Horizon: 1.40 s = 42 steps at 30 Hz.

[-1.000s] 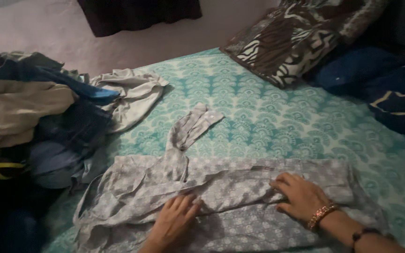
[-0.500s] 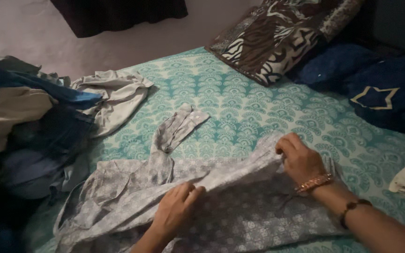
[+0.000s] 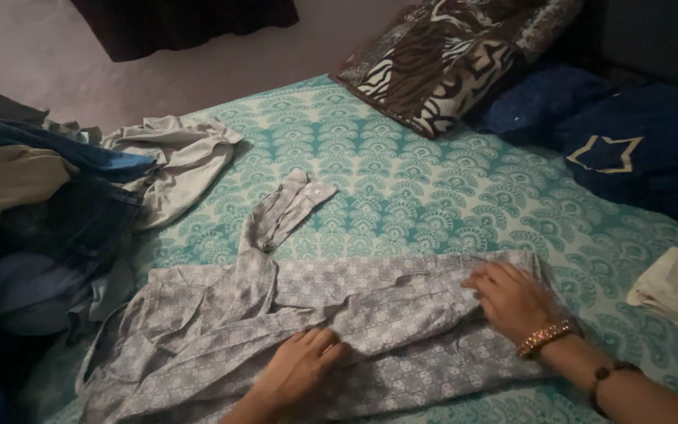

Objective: The person picks up a shirt from a bed, spreads it flat, and performs a series of folds to create a neat rectangle.

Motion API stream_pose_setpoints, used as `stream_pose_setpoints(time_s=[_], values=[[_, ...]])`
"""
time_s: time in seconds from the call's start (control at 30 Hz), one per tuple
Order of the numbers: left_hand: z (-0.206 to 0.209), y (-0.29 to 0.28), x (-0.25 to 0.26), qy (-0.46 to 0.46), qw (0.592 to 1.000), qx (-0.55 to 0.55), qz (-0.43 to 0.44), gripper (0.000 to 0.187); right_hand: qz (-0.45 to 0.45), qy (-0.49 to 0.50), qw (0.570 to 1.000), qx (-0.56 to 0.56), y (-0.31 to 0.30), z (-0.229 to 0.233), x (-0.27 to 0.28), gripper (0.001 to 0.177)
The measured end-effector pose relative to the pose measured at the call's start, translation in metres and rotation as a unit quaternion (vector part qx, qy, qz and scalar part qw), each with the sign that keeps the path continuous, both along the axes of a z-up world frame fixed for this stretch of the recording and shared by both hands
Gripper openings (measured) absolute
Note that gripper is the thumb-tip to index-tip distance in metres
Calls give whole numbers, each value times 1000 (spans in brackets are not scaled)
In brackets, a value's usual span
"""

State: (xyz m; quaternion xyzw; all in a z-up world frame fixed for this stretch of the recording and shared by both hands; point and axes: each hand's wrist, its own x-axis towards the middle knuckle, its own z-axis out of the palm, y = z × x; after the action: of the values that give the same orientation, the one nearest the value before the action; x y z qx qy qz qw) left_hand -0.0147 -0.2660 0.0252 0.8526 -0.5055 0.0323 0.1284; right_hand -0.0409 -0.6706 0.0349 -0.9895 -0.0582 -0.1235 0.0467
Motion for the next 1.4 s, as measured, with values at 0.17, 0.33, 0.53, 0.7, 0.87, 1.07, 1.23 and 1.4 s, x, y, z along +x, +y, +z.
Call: stream_pose_setpoints(time_s=[0.17,0.33,0.53,0.7,0.87,1.07,1.23,1.4], values=[[-12,-45,4,-10,999,-17,42,38,83,-69,994,-21,30,-4,7,33],[1,-100,-2,78,993,-36,76,53,114,113,987,26,54,-9,10,49],[-15,-147,4,-61,997,33,18,36,161,54,985,-25,37,-12,2,59],[-11,-170,23,-70,997,-18,18,29,78,-39,996,-3,14,-5,5,30],[-23,-189,13,-82,992,-82,41,39,49,-139,989,-15,10,-8,0,25],[-46,-183,-1,-107,994,-6,-10,33,84,5,996,15,2,-32,-16,48],[-36,-180,1,-127,990,57,-35,24,19,24,999,41,3,-34,-5,28],[-26,-160,0,-146,989,12,-27,26,29,6,1000,1,25,-27,-3,30]])
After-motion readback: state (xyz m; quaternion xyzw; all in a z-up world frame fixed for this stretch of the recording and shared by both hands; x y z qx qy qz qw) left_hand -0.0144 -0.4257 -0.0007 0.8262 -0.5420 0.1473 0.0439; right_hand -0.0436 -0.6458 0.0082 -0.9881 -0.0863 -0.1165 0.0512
